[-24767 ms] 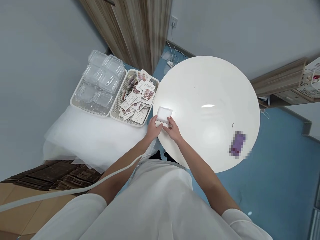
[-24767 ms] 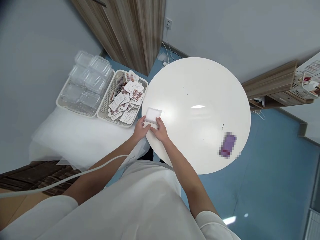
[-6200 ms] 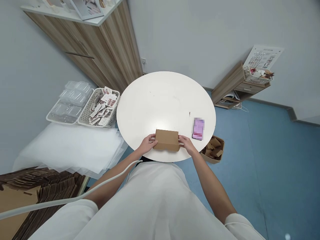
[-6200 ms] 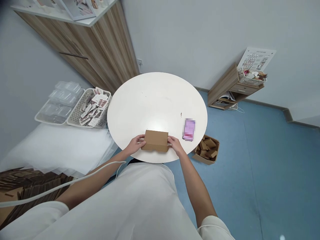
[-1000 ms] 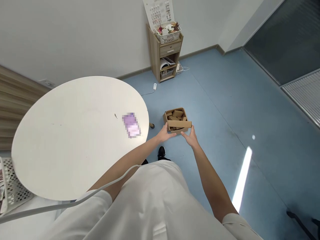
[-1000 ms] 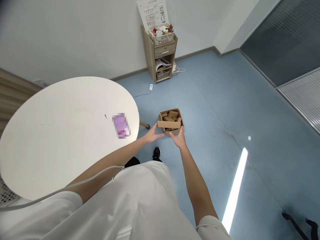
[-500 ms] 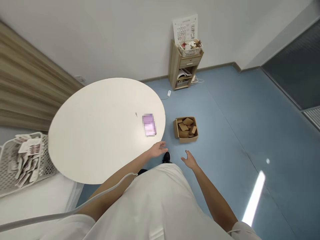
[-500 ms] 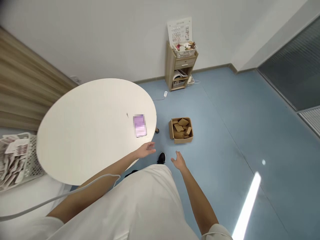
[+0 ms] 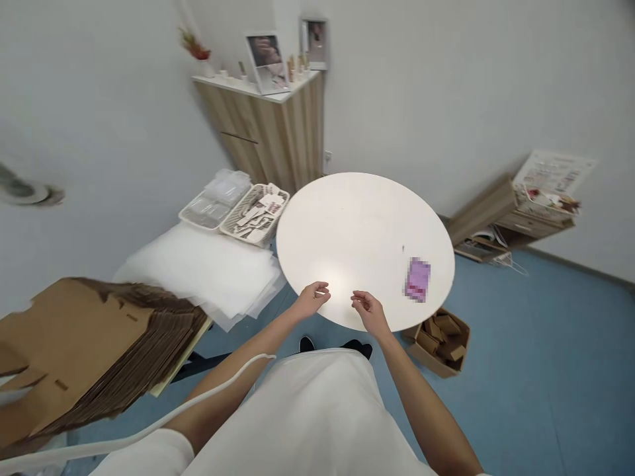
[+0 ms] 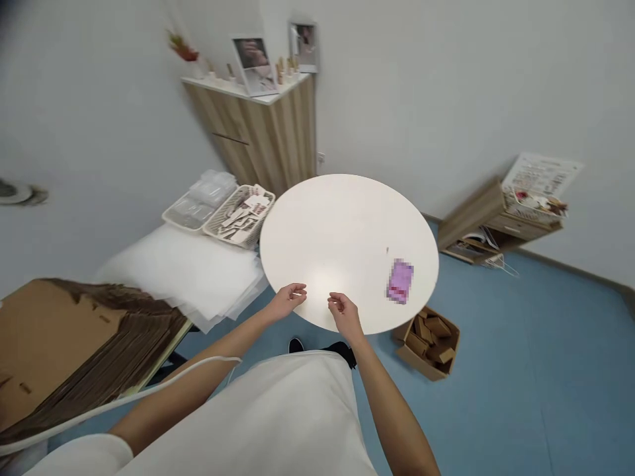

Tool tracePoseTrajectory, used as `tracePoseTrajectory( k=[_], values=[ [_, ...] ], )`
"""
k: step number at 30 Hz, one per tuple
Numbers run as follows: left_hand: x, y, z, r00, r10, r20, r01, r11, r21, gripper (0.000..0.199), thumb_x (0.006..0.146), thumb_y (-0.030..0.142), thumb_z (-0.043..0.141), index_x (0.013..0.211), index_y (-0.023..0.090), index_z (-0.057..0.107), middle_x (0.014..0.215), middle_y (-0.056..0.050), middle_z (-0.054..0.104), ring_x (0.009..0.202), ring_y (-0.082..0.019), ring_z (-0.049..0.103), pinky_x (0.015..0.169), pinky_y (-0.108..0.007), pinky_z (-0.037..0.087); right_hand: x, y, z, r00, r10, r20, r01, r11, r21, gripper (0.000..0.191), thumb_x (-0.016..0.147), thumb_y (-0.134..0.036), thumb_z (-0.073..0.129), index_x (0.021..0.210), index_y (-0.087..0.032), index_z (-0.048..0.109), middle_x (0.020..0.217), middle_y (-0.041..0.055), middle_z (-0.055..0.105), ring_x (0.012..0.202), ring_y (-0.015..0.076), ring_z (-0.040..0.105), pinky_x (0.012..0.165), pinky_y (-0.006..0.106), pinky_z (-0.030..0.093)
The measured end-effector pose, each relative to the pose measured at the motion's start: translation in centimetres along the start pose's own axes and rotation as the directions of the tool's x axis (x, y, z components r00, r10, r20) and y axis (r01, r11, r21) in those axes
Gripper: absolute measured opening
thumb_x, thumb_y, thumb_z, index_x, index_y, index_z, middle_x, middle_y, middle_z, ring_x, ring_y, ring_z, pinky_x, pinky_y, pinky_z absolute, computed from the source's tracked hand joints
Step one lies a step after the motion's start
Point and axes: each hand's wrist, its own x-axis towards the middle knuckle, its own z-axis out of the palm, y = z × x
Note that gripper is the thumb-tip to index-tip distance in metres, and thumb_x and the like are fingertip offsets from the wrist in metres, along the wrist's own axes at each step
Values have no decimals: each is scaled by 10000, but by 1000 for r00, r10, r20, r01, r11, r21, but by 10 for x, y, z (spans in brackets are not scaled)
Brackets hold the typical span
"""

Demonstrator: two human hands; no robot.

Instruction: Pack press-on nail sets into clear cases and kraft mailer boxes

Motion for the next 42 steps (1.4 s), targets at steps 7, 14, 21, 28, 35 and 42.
tracePoseTrajectory(
  k=[7, 14, 21, 28, 35, 42],
  values=[
    [-37, -28, -102, 950, -65, -306, 5, 981, -192, 411, 650, 351, 631, 1000, 146, 566, 946, -90, 598, 761, -164, 587, 703, -298, 451, 31, -49, 107, 935, -17, 353, 74, 986, -148, 323, 736, -351, 533, 1019, -202, 570, 942, 60, 628, 747, 138, 580, 695, 309, 475],
    [-32, -27, -167, 898, -147, -416, 15, 953, -304, 440, 684, 380, 586, 1059, 154, 543, 985, -98, 600, 830, -188, 596, 719, -299, 455, 66, -76, 150, 754, 107, 648, 172, 920, -352, 344, 739, -362, 536, 1060, -242, 566, 992, 47, 606, 729, 133, 579, 659, 296, 478],
    [14, -25, -236, 854, -165, -493, 14, 955, -297, 419, 690, 337, 599, 1071, 174, 536, 1013, -84, 600, 791, -161, 596, 687, -284, 464, 170, -101, 208, 809, 71, 583, 164, 926, -341, 352, 738, -365, 531, 1052, -208, 550, 996, 63, 613, 798, 151, 587, 738, 318, 476],
    [88, -13, -296, 876, -163, -454, 57, 970, -238, 342, 690, 319, 616, 1000, 173, 600, 1073, -89, 600, 924, -199, 575, 789, -308, 446, 273, -110, 278, 890, -30, 454, 206, 917, -343, 334, 726, -358, 529, 1024, -211, 564, 1019, 59, 604, 860, 167, 570, 749, 321, 461],
    [157, -24, -322, 884, -267, -383, 45, 865, -499, 393, 653, 373, 659, 991, 181, 602, 1104, -94, 589, 1047, -243, 517, 879, -346, 385, 325, -104, 310, 891, -134, 434, 338, 834, -436, 348, 773, -373, 476, 1065, -196, 546, 998, 78, 581, 782, 180, 559, 737, 349, 451],
    [195, -38, -332, 804, -484, -346, 90, 674, -733, 420, 714, 410, 578, 1075, 211, 498, 1116, -65, 554, 1021, -190, 515, 772, -286, 427, 352, -97, 332, 923, -91, 374, 272, 842, -466, 454, 739, -383, 531, 1140, -173, 506, 1147, 121, 485, 846, 195, 552, 797, 369, 448]
  ],
)
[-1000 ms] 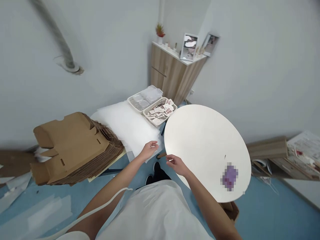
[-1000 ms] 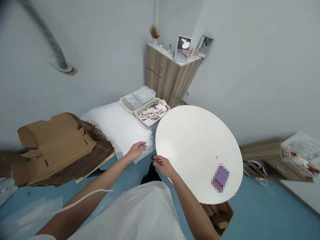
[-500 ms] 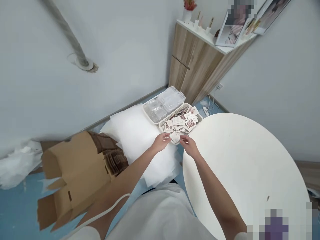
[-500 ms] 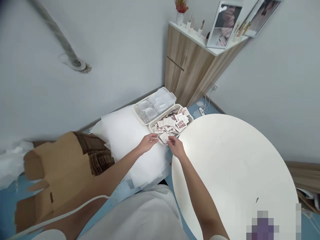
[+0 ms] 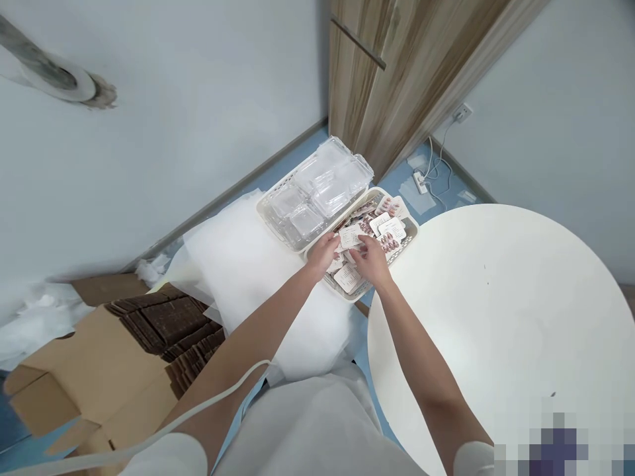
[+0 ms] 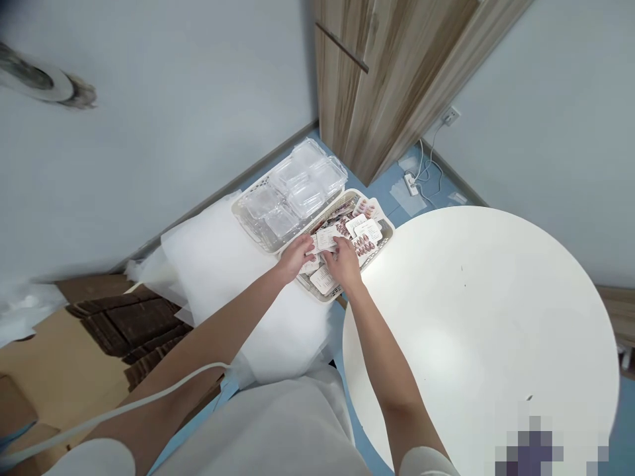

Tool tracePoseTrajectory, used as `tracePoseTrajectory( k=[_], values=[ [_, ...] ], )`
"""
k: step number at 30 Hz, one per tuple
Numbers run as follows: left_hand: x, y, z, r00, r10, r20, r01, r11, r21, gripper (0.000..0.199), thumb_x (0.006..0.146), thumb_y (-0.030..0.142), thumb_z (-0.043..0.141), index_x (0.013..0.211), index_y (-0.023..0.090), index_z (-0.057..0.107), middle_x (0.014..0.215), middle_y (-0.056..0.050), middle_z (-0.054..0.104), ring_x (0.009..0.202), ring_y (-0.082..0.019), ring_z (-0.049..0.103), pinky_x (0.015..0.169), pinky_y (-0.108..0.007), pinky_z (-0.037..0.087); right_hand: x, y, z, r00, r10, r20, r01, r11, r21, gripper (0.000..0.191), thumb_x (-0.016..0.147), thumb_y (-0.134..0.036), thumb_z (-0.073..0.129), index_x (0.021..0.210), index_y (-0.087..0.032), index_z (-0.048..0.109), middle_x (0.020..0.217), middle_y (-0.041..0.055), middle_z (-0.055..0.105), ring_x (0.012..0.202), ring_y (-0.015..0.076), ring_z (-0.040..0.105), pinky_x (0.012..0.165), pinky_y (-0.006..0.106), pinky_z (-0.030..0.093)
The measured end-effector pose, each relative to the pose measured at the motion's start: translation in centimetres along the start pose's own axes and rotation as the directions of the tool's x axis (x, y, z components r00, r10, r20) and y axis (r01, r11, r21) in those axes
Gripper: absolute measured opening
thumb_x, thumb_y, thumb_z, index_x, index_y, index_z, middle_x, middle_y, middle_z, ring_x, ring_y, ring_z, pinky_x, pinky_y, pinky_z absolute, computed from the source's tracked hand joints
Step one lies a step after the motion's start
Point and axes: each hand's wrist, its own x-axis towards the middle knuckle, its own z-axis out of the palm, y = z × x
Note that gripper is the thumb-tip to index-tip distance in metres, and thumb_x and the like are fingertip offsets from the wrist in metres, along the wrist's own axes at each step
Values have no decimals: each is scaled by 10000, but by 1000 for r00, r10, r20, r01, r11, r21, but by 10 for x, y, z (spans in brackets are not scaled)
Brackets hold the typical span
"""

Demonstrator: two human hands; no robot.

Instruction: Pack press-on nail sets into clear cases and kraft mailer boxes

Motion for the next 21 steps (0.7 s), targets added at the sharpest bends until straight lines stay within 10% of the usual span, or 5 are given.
tracePoseTrajectory(
  k=[14, 21],
  values=[
    [-18, 8, -1, 997, 61, 53, -60, 998, -35, 313, 695, 344, 577, 973, 201, 564, 990, -47, 610, 918, -171, 547, 696, -264, 416, -11, -3, 0, 950, 299, 87, -309, 869, 387, 455, 699, -381, 585, 1090, -148, 567, 837, 60, 668, 763, 179, 616, 758, 354, 480],
    [-72, 2, -20, 974, 225, 6, -225, 974, -20, 362, 575, 213, 678, 915, 147, 572, 903, -41, 574, 817, -136, 550, 739, -299, 446, -80, -35, -7, 972, 232, -46, -165, 803, 573, 357, 661, -352, 621, 966, -166, 622, 894, 56, 660, 809, 174, 615, 761, 331, 495]
  ],
)
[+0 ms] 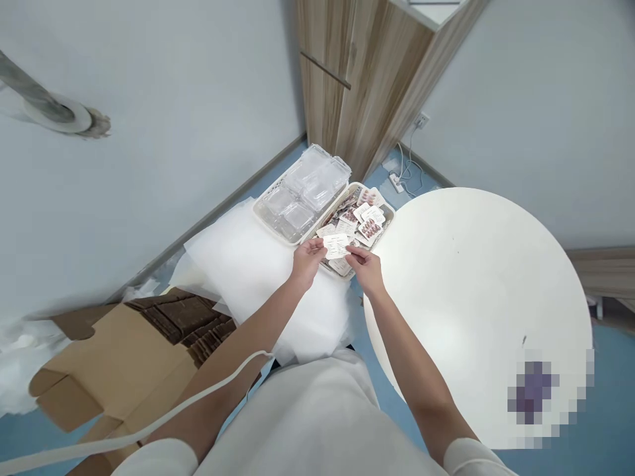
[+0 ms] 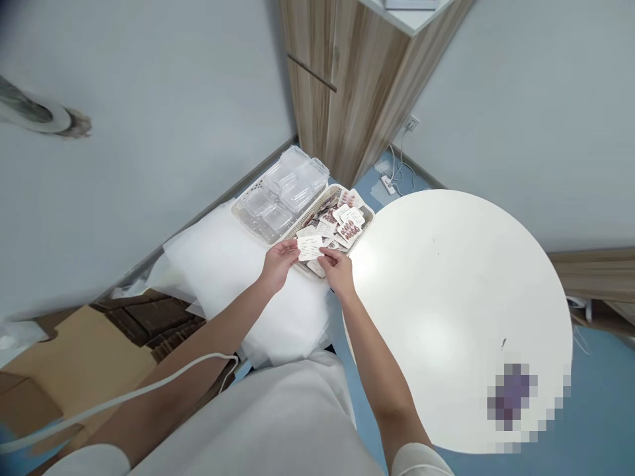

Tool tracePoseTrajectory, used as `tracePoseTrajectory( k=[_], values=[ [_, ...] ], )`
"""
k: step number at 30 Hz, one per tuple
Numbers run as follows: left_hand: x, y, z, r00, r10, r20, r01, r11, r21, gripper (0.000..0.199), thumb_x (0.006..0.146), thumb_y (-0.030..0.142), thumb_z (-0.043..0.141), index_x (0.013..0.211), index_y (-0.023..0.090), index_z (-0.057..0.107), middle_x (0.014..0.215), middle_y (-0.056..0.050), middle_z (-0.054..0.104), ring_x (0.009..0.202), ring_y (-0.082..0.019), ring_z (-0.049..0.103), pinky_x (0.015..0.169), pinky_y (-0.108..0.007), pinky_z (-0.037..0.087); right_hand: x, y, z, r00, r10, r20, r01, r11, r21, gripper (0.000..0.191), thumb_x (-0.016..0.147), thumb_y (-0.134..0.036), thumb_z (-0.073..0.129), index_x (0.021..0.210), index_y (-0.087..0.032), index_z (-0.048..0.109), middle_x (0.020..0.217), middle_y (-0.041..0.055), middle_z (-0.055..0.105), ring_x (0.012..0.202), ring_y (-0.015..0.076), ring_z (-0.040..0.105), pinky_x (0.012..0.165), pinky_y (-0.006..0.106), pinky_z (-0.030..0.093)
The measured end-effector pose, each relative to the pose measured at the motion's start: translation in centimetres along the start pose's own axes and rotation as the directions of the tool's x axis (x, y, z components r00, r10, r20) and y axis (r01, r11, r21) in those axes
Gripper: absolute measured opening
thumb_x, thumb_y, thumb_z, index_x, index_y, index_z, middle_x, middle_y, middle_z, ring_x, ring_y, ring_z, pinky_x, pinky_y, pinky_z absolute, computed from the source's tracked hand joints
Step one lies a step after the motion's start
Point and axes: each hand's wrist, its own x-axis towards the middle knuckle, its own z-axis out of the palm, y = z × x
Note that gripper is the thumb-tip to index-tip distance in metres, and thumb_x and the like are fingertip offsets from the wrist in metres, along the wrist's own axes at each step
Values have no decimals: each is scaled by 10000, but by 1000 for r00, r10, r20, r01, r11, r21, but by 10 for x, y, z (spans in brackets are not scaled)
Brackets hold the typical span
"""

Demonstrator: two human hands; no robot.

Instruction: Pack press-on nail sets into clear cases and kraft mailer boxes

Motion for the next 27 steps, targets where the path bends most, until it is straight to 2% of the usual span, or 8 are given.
tracePoseTrajectory(
  k=[5, 10, 13, 16, 19, 23, 25, 27],
  values=[
    [-53, 3, -18, 988, -20, 153, 36, 994, -106, 447, 587, 195, 679, 1008, 185, 528, 853, -5, 571, 785, -113, 565, 756, -311, 453, -67, -2, 1, 982, -181, -49, 183, 982, 41, 254, 677, -324, 612, 897, -201, 642, 993, 50, 610, 885, 171, 592, 798, 322, 491],
    [-102, -4, -27, 929, -64, 366, 107, 990, -97, 386, 647, 254, 647, 1013, 192, 543, 971, -53, 609, 891, -162, 576, 797, -342, 442, -128, 4, -8, 962, -263, -79, 259, 964, -55, 270, 725, -348, 573, 962, -225, 617, 1004, 54, 594, 924, 176, 573, 828, 340, 478],
    [-126, -10, -23, 902, -97, 421, 117, 993, -22, 322, 648, 283, 644, 942, 165, 582, 929, -63, 627, 864, -169, 582, 783, -340, 446, -162, 5, -20, 930, -356, -89, 323, 910, -261, 353, 705, -384, 602, 1029, -243, 590, 1130, 70, 534, 1060, 219, 504, 898, 394, 428],
    [-149, -16, -11, 899, -84, 429, 68, 996, 52, 288, 622, 275, 655, 879, 157, 602, 845, -39, 624, 782, -144, 578, 748, -318, 455, -192, 1, -27, 901, -429, -63, 337, 783, -523, 511, 606, -410, 694, 1076, -260, 561, 1288, 84, 404, 1195, 284, 364, 964, 457, 344],
    [-169, -21, 3, 892, -52, 449, 2, 994, 111, 273, 615, 281, 653, 857, 162, 605, 771, -11, 597, 684, -112, 555, 693, -283, 460, -213, -1, -28, 892, -443, -88, 317, 752, -578, 467, 639, -405, 667, 1062, -247, 546, 1288, 103, 395, 1186, 282, 369, 956, 445, 346],
    [-187, -28, 20, 834, 0, 552, -110, 980, 166, 299, 658, 313, 630, 916, 166, 596, 830, -29, 594, 702, -120, 555, 676, -270, 457, -226, 5, -35, 896, -375, -237, 273, 887, -372, 332, 703, -417, 593, 970, -230, 531, 1233, 106, 445, 1130, 251, 433, 881, 400, 411],
    [-192, -34, 28, 825, 56, 563, -188, 966, 179, 356, 678, 322, 623, 1001, 178, 575, 930, -50, 593, 787, -137, 563, 728, -277, 451, -231, 9, -45, 928, -278, -248, 258, 960, -110, 383, 703, -465, 575, 1007, -248, 492, 1219, 86, 468, 1082, 233, 485, 831, 372, 450],
    [-196, -41, 38, 831, 95, 548, -242, 949, 203, 422, 695, 333, 615, 1088, 199, 540, 1005, -59, 582, 851, -148, 563, 780, -288, 439, -238, 13, -59, 963, -182, -197, 222, 953, 206, 430, 732, -525, 506, 1073, -272, 440, 1208, 66, 492, 1048, 217, 527, 809, 359, 471]
  ],
)
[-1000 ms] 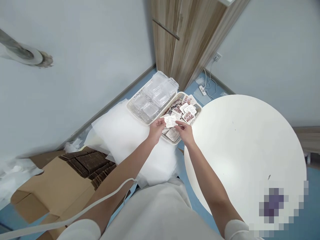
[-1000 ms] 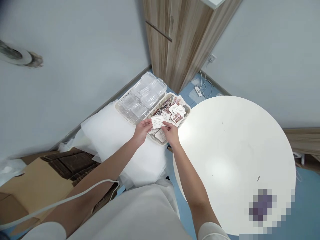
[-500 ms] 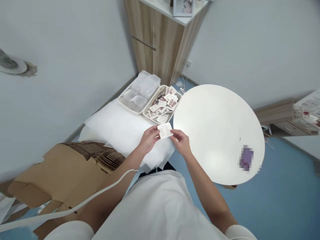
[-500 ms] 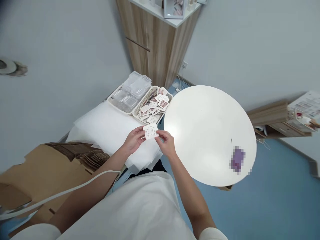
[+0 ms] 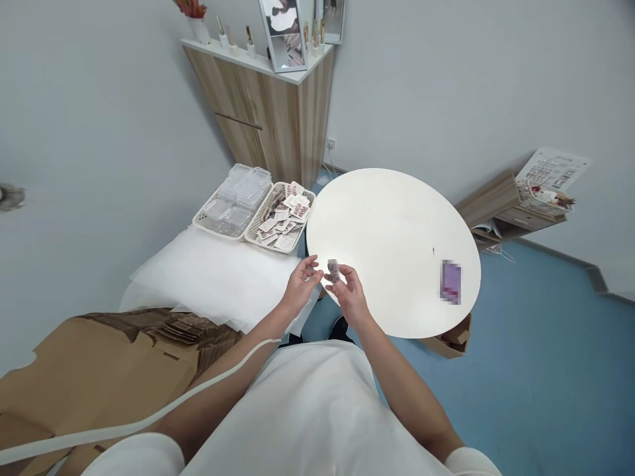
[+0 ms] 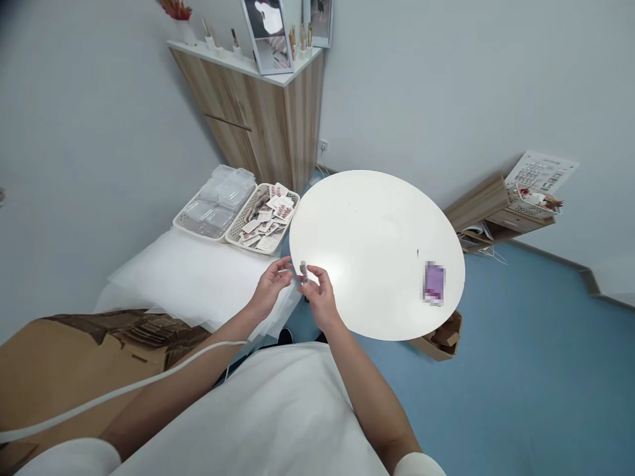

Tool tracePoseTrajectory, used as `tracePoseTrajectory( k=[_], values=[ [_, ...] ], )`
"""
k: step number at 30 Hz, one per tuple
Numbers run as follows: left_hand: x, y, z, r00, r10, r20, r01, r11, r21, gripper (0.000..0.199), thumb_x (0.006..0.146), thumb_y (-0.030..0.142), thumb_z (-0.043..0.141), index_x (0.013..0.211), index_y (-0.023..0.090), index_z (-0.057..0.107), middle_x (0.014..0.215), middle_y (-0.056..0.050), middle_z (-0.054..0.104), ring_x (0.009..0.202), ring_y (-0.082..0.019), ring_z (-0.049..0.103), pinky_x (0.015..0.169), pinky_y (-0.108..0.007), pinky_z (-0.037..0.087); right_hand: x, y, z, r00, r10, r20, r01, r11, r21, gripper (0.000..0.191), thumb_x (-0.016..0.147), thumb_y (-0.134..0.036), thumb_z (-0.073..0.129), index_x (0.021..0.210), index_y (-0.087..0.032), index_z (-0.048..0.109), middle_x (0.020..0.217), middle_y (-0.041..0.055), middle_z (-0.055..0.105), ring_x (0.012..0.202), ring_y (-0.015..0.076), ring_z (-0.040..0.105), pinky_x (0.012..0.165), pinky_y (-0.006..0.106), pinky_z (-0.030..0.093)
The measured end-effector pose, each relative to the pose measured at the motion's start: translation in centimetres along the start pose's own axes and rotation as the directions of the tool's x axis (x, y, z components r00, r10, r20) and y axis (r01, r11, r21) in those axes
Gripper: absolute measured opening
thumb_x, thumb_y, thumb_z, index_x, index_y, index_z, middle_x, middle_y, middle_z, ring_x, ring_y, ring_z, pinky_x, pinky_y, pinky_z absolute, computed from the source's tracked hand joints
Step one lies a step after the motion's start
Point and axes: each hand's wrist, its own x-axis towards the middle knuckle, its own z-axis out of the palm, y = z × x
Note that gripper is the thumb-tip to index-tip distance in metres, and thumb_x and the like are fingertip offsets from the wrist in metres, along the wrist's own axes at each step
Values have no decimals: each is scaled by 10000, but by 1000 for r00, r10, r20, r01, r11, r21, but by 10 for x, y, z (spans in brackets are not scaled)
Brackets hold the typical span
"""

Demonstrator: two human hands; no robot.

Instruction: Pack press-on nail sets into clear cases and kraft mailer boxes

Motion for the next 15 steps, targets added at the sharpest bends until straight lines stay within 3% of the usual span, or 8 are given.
tracePoseTrajectory(
  k=[3, 5, 8, 12, 15],
  values=[
    [3, -4, 26, 998, 10, 67, -11, 1000, 13, 411, 709, 352, 604, 1086, 195, 557, 998, -61, 603, 885, -169, 569, 822, -310, 429, -7, -3, -25, 993, 98, 71, -116, 935, 334, 448, 772, -572, 399, 1105, -274, 432, 1191, 59, 527, 1053, 220, 539, 833, 389, 469],
    [5, -5, 46, 991, 13, 130, -11, 1000, -18, 353, 705, 363, 609, 1004, 175, 602, 939, -58, 632, 874, -184, 577, 811, -314, 438, -12, -4, -42, 985, 133, 109, -168, 878, 449, 460, 772, -567, 401, 1107, -256, 455, 1192, 69, 535, 1059, 234, 536, 851, 421, 458],
    [8, -7, 74, 991, -8, 131, 14, 999, -48, 298, 701, 368, 615, 921, 168, 626, 854, -44, 653, 803, -176, 590, 744, -298, 462, -15, -4, -67, 973, 153, 173, -225, 804, 551, 445, 762, -536, 449, 1105, -254, 486, 1187, 72, 544, 1051, 263, 542, 845, 473, 444],
    [13, -10, 100, 996, -19, 87, 21, 1000, -21, 290, 700, 355, 621, 910, 155, 636, 836, -47, 654, 793, -162, 585, 733, -283, 459, -14, 2, -101, 964, 187, 187, -262, 772, 579, 331, 743, -476, 532, 1009, -279, 545, 1155, 40, 566, 1070, 256, 529, 844, 449, 432],
    [17, -14, 113, 999, -32, 40, 32, 999, 0, 324, 691, 345, 633, 953, 154, 629, 889, -57, 650, 800, -157, 583, 726, -281, 461, -12, 9, -128, 941, 292, 170, -337, 847, 411, 258, 717, -437, 587, 880, -237, 596, 1036, 43, 609, 1005, 225, 556, 839, 379, 421]
  ],
)
